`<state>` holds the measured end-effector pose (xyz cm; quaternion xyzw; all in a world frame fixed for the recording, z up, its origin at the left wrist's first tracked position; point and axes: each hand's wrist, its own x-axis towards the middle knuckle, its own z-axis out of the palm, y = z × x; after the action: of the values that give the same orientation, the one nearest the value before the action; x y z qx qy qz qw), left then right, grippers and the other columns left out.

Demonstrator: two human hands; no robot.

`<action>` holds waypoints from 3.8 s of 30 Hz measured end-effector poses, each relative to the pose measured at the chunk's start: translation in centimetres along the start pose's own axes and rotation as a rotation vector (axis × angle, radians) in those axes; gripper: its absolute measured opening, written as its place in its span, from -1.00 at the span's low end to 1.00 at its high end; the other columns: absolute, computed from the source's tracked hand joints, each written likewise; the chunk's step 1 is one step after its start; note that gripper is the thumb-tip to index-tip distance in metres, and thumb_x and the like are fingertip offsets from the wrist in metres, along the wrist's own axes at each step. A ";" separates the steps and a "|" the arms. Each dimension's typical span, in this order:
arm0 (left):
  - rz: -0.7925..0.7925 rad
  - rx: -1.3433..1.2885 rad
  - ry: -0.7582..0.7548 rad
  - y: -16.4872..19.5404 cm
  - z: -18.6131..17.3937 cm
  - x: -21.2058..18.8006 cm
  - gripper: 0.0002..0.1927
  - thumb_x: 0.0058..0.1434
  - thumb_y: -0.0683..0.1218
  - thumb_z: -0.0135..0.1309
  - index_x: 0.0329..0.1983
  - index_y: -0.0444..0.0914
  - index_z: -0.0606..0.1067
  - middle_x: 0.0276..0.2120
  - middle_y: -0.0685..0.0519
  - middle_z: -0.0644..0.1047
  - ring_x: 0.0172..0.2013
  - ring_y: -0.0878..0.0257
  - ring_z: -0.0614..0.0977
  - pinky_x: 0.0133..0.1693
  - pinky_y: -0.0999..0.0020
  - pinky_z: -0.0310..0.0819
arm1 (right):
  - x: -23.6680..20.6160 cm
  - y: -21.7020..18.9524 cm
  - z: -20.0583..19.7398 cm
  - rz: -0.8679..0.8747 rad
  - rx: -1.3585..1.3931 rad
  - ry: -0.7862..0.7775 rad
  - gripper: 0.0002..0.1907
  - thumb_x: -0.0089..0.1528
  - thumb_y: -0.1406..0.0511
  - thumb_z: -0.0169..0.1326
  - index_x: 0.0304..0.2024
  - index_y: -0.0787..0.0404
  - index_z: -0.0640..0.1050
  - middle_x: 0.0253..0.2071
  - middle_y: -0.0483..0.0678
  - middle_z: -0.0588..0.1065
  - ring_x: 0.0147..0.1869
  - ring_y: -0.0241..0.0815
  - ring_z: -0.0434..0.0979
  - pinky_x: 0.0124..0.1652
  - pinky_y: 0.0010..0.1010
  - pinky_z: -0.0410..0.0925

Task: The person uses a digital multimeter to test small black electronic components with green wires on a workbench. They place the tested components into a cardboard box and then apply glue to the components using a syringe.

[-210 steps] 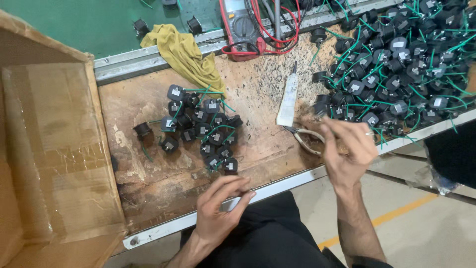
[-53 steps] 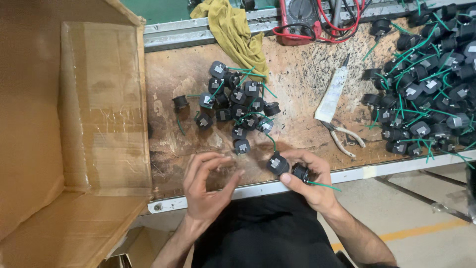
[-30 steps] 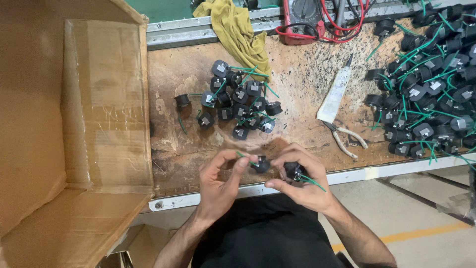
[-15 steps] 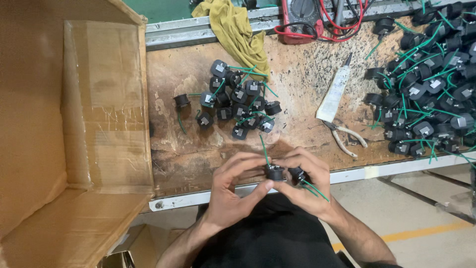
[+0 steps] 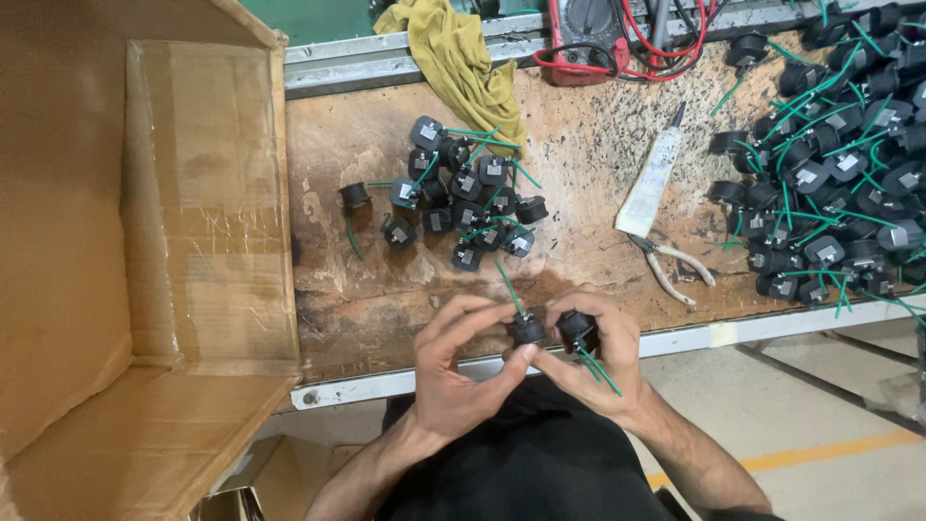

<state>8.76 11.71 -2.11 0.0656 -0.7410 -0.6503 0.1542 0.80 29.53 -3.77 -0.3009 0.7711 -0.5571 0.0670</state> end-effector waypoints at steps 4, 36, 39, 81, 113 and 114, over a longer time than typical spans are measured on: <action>-0.035 -0.030 0.024 -0.3 0.6 -0.2 -0.59 0.09 -0.26 0.38 0.02 -0.36 0.58 -0.11 0.00 0.57 -0.15 0.28 0.70 -0.13 0.44 0.65 | -0.2 0.3 0.1 -0.071 -0.016 -0.019 -0.50 0.05 0.40 0.38 -0.04 0.24 0.41 -0.13 0.07 0.52 -0.11 -0.13 0.61 -0.15 -0.41 0.46; 0.032 0.034 -0.055 0.4 0.5 1.1 -0.58 0.14 -0.21 0.35 0.08 -0.33 0.57 -0.04 -0.06 0.62 0.03 0.07 0.61 0.09 0.23 0.52 | -4.2 4.8 0.1 0.626 1.097 -0.149 -0.45 0.38 0.10 0.05 0.24 0.40 0.42 0.03 0.16 0.53 -0.25 -0.20 0.51 -0.47 -0.48 0.34; 0.039 0.085 -0.075 0.7 0.5 1.1 -0.60 0.16 -0.20 0.31 0.09 -0.33 0.58 -0.03 -0.05 0.61 0.02 0.07 0.59 0.08 0.22 0.50 | -4.1 5.0 0.1 0.563 1.082 -0.169 -0.48 0.40 0.12 0.06 0.21 0.42 0.46 -0.03 0.12 0.53 -0.25 -0.24 0.50 -0.44 -0.49 0.33; 0.043 0.853 -0.024 -4.7 -1.9 2.3 -0.45 0.21 -0.17 0.24 0.28 -0.35 0.47 -0.03 -0.07 0.48 0.02 0.00 0.44 0.06 0.03 0.34 | -2.5 4.3 -1.1 0.399 1.051 -0.288 -0.52 0.35 0.14 0.15 -0.06 0.54 0.55 -0.16 0.16 0.47 -0.31 -0.24 0.44 -0.40 -0.49 0.27; -0.024 0.454 -0.107 -1.1 -1.8 1.3 -0.57 0.17 -0.26 0.22 0.12 -0.36 0.44 0.02 -0.14 0.56 0.10 -0.08 0.56 0.13 0.07 0.45 | -0.5 2.2 0.5 0.256 0.352 -0.095 -0.74 0.13 0.45 0.33 -0.12 0.28 0.63 -0.15 -0.10 0.56 -0.19 -0.39 0.48 -0.20 -0.55 0.35; -0.019 0.413 -0.094 -0.7 -1.6 1.3 -0.57 0.17 -0.25 0.25 0.11 -0.35 0.45 0.00 -0.12 0.57 0.08 -0.06 0.59 0.11 0.10 0.47 | -0.5 2.2 0.5 0.289 0.356 -0.105 -0.69 0.12 0.44 0.34 -0.08 0.29 0.63 -0.19 -0.11 0.54 -0.20 -0.39 0.46 -0.21 -0.55 0.32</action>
<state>7.96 9.75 -2.47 0.0726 -0.8643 -0.4884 0.0965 0.60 29.85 -6.07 -0.1995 0.6912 -0.6524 0.2382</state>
